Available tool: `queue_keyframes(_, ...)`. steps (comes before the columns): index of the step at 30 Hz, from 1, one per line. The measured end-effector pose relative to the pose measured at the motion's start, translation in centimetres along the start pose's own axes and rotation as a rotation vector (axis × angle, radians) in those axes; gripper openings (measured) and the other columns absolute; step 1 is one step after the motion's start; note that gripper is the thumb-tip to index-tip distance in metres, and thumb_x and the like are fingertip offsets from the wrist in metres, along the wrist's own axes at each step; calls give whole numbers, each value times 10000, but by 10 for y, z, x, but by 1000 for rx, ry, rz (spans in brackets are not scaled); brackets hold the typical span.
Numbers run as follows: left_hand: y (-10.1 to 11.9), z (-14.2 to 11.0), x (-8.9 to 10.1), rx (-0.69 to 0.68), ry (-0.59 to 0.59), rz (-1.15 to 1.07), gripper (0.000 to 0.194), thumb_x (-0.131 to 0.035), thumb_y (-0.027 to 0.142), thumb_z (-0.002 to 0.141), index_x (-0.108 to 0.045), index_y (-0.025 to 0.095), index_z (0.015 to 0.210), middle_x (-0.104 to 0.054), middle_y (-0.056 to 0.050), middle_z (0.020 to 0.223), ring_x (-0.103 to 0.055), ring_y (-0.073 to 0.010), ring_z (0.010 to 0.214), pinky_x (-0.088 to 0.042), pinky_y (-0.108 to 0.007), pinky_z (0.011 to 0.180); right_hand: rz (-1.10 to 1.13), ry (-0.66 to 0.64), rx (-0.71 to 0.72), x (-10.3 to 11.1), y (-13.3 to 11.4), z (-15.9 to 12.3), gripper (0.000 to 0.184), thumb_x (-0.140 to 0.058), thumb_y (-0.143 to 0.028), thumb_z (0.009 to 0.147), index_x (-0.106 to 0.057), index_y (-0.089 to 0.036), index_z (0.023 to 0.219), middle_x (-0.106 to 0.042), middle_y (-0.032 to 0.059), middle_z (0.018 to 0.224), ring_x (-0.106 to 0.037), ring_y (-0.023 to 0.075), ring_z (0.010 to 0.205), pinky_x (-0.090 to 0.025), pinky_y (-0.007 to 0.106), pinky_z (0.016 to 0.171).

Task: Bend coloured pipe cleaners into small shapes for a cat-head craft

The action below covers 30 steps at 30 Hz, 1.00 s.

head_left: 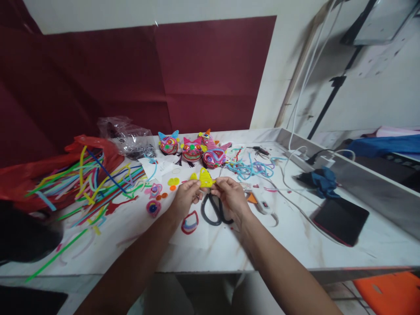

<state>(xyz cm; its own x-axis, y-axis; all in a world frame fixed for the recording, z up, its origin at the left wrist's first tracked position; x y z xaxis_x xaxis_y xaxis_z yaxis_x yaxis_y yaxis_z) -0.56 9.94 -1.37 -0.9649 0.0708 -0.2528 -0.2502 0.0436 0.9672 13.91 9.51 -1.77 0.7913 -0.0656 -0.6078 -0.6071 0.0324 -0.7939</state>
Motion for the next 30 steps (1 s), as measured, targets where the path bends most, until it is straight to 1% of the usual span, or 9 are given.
queue_keyframes(3,0,-2,-3,20,-21,-67,318,-786,373,648,-607,131,748,-659,-10,644,-519,-49,441,-287,-148,384,148,-46,-88,-6,8,-1,156,-799,-160,637,-650,-185,675,-696,5,632,-673,128,602,-576,202,541)
queue_keyframes(6,2,-2,-4,17,-27,-77,335,-791,383,626,-598,136,744,-652,-3,633,-518,-50,441,-283,-147,384,171,-52,-122,-6,12,-1,159,-797,-144,644,-648,-186,680,-698,7,630,-679,129,593,-566,188,501)
queue_keyframes(9,5,-1,-2,-24,-20,-14,320,-761,398,645,-597,140,739,-663,-12,644,-525,-55,440,-283,-152,381,102,-24,-93,-1,9,0,193,-812,-159,619,-641,-192,701,-689,-8,627,-682,134,591,-540,184,455)
queue_keyframes(11,8,0,2,-62,13,38,299,-735,397,663,-597,144,742,-669,-15,641,-518,-58,425,-276,-160,371,38,3,-36,2,3,0,231,-822,-174,591,-636,-195,726,-692,-12,637,-684,140,596,-532,191,451)
queue_keyframes(16,15,3,9,-150,90,162,244,-689,369,684,-599,148,737,-655,-9,576,-500,-72,387,-273,-180,352,-108,72,137,5,-16,-3,310,-827,-270,563,-607,-184,765,-700,-13,637,-669,147,596,-536,228,498)
queue_keyframes(19,17,3,8,-181,96,197,233,-672,374,694,-596,156,719,-655,-11,566,-499,-81,382,-277,-189,346,-167,77,179,5,-21,-4,328,-816,-318,571,-603,-184,781,-689,-15,639,-665,163,619,-539,260,523)
queue_keyframes(22,21,1,7,-221,99,236,220,-664,375,708,-606,163,721,-633,5,522,-478,-83,368,-276,-196,349,-224,48,192,2,-21,-4,304,-796,-334,586,-615,-186,781,-659,-26,604,-646,163,606,-532,270,521)
queue_keyframes(25,25,-2,6,-268,97,310,207,-633,372,744,-626,164,745,-570,37,432,-399,-69,328,-257,-196,357,-276,11,186,-2,-20,-6,271,-776,-345,605,-635,-182,769,-639,-29,576,-629,156,580,-521,264,503)
queue_keyframes(30,29,-5,5,-339,91,371,202,-610,372,771,-636,171,774,-560,45,424,-381,-70,334,-268,-197,372,-259,4,81,-2,-8,-5,245,-774,-322,611,-652,-172,761,-671,-9,610,-656,156,572,-512,236,462)
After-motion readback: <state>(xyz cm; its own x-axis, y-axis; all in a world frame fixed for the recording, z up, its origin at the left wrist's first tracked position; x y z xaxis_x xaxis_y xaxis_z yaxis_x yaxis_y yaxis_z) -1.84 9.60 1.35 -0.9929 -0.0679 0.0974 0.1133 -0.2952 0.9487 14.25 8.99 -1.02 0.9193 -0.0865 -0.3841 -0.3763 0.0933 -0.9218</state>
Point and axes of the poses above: each hand's wrist, its own z-axis towards the middle knuckle, its own x-axis out of the back of the hand, y = z × x, the point moved 10 cm from there along z, towards the middle knuckle
